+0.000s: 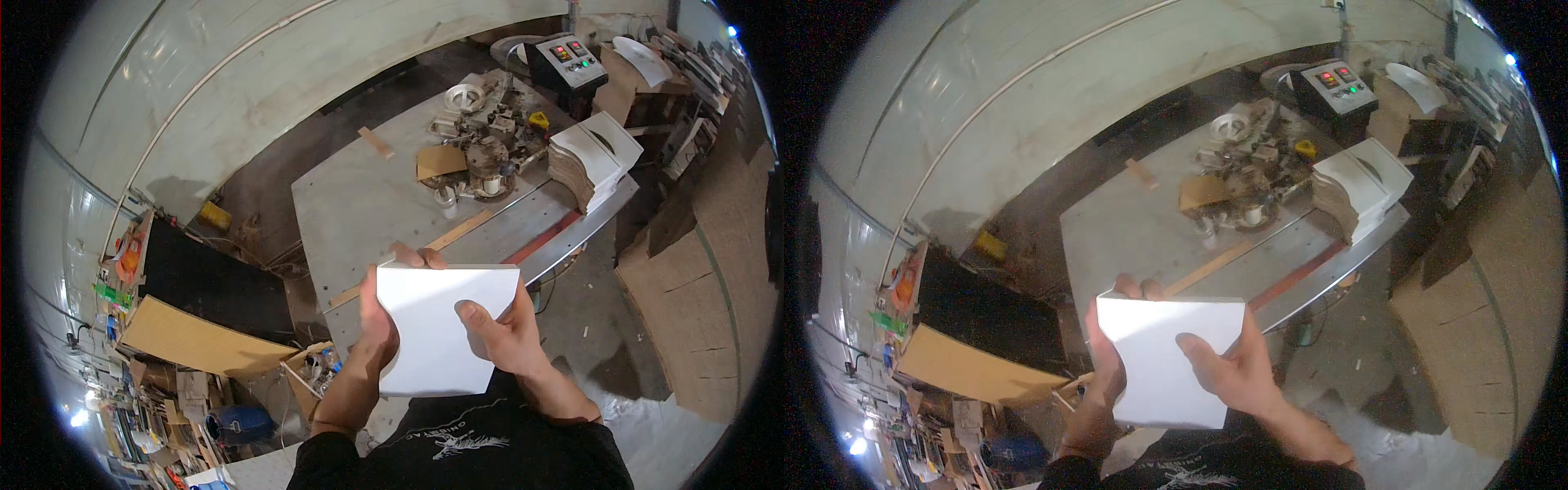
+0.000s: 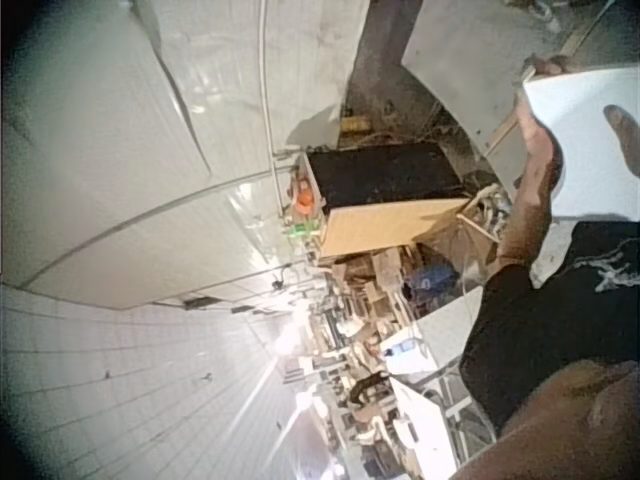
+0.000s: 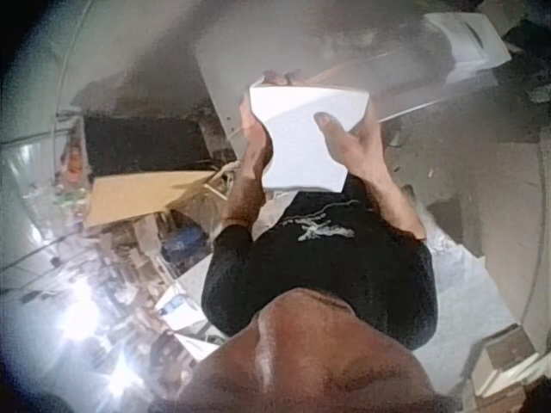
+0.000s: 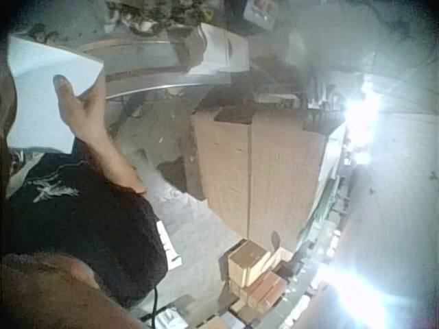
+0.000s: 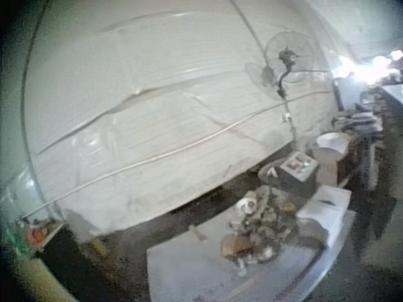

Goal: The person carries panels and a stack of curved workpieces to a machine table, operates the machine controls, and feeds the curved pieces along the edge banding roller by hand.

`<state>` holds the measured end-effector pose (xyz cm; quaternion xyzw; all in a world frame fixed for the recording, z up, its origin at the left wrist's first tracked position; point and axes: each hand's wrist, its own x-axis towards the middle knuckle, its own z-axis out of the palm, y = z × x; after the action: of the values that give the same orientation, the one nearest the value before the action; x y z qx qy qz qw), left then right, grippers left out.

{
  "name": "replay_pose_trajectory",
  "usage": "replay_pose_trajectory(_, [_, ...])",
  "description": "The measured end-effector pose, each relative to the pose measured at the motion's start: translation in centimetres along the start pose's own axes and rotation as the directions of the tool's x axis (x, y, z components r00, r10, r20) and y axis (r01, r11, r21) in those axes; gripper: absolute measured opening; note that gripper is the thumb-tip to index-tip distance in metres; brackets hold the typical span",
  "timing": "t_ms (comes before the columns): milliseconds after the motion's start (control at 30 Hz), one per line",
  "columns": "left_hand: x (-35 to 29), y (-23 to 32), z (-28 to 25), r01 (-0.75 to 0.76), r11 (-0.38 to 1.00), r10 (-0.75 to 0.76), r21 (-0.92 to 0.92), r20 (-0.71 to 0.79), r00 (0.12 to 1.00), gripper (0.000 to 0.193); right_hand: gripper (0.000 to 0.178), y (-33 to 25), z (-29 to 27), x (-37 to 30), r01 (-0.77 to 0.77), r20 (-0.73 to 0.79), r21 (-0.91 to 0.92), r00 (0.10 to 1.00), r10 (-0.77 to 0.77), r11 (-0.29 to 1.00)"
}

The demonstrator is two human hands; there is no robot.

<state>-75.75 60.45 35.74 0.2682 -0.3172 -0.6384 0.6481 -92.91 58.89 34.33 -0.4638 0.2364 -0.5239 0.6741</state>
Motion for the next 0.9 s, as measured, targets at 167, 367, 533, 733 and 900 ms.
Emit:
replay_pose_trajectory(167, [1.7, -0.4, -1.3, -0.002, 0.999, 0.008, -0.053, 0.115, 0.993, 0.047, 0.041, 0.9, -1.5, 0.0, -0.006, 0.018, -0.044, 1.0, 0.007, 0.999])
replay_pose_trajectory(367, [2.8, -1.0, -0.5, 0.078, 0.985, -0.061, 0.157, -0.113, 0.992, 0.06, 0.039, 2.3, -3.9, 4.0, -0.662, 0.098, 0.24, 0.744, 0.661, 0.71])
replay_pose_trajectory(533, [2.4, -2.3, -2.6, 0.084, 0.598, -0.047, 0.797, -0.07, 0.996, 0.043, 0.052, 13.4, -8.5, 0.2, -0.46, 0.262, -0.013, 0.855, 0.447, 0.888])
replay_pose_trajectory(733, [-0.2, -3.6, -4.5, 0.141, 0.644, 0.264, 0.752, -0.392, 0.882, 0.023, 0.076, 6.0, -11.0, 1.9, -0.535, 0.147, 0.623, 0.796, 0.587, 0.57])
replay_pose_trajectory(900, [-0.8, -4.5, -2.1, 0.088, 0.878, 0.177, 0.47, -0.49, 0.854, 0.033, 0.053, 3.5, -9.8, 2.3, -0.36, -0.09, 0.009, 0.929, 0.359, 0.933])
